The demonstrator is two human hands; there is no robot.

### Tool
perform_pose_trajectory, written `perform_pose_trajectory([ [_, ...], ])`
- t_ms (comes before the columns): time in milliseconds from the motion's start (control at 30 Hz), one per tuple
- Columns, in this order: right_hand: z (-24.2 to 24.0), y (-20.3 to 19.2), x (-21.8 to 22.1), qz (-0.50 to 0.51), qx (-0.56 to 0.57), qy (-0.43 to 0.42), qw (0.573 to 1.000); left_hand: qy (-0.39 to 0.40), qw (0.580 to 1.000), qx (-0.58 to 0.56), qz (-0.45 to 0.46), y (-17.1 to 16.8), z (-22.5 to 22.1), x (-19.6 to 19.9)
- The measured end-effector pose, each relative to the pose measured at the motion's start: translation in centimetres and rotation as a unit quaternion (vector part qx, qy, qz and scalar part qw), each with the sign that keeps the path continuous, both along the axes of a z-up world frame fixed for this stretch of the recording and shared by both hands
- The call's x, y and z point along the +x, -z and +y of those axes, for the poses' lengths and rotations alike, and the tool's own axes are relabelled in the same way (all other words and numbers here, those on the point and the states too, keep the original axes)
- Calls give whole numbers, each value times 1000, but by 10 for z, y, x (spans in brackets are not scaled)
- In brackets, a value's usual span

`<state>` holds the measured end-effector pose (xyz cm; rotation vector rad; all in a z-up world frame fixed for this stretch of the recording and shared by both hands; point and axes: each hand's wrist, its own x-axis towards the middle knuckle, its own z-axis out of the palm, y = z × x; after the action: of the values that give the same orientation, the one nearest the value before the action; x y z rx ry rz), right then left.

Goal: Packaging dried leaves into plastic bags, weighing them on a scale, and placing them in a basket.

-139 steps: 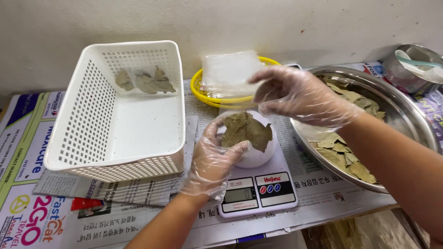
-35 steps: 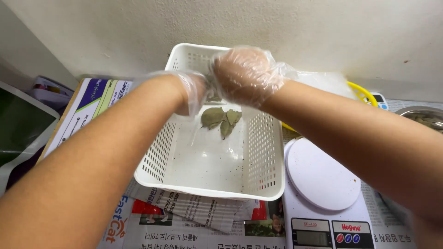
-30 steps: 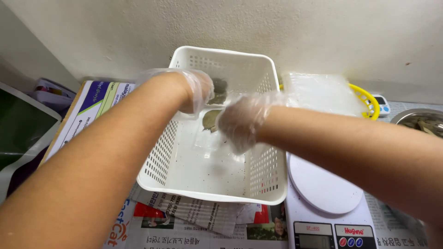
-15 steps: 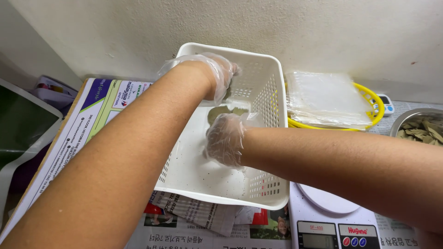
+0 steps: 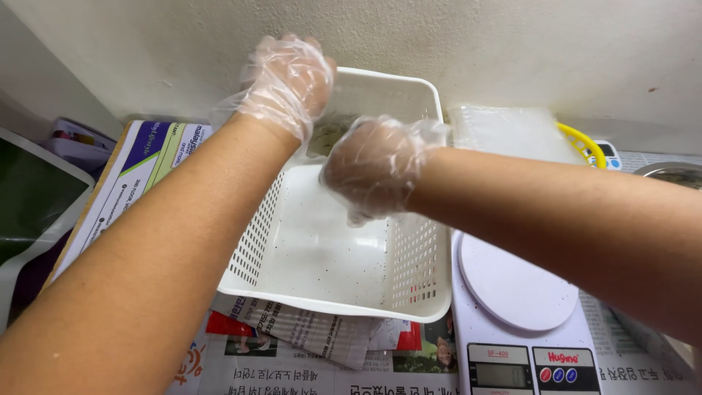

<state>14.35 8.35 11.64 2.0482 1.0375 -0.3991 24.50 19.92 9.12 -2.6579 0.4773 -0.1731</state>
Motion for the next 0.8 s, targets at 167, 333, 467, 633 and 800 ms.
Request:
perform_pose_trajectory([
  [167, -38, 19, 45, -500, -423, -444, 611, 4, 1000, 10, 23, -2, 1, 0],
  [333, -40, -13, 42, -35, 346, 214, 913, -19, 999, -12, 42, 2, 5, 5],
  [467, -51, -5, 56, -101, 379, 174, 903, -29, 998, -24, 52, 3, 3, 12],
  [633, -47, -11, 53, -57, 460, 310, 830, -49, 996, -39, 69, -1, 1, 27],
  [800, -46, 0, 67, -112, 416, 278, 858, -42, 995, -45, 81, 4, 0, 33],
])
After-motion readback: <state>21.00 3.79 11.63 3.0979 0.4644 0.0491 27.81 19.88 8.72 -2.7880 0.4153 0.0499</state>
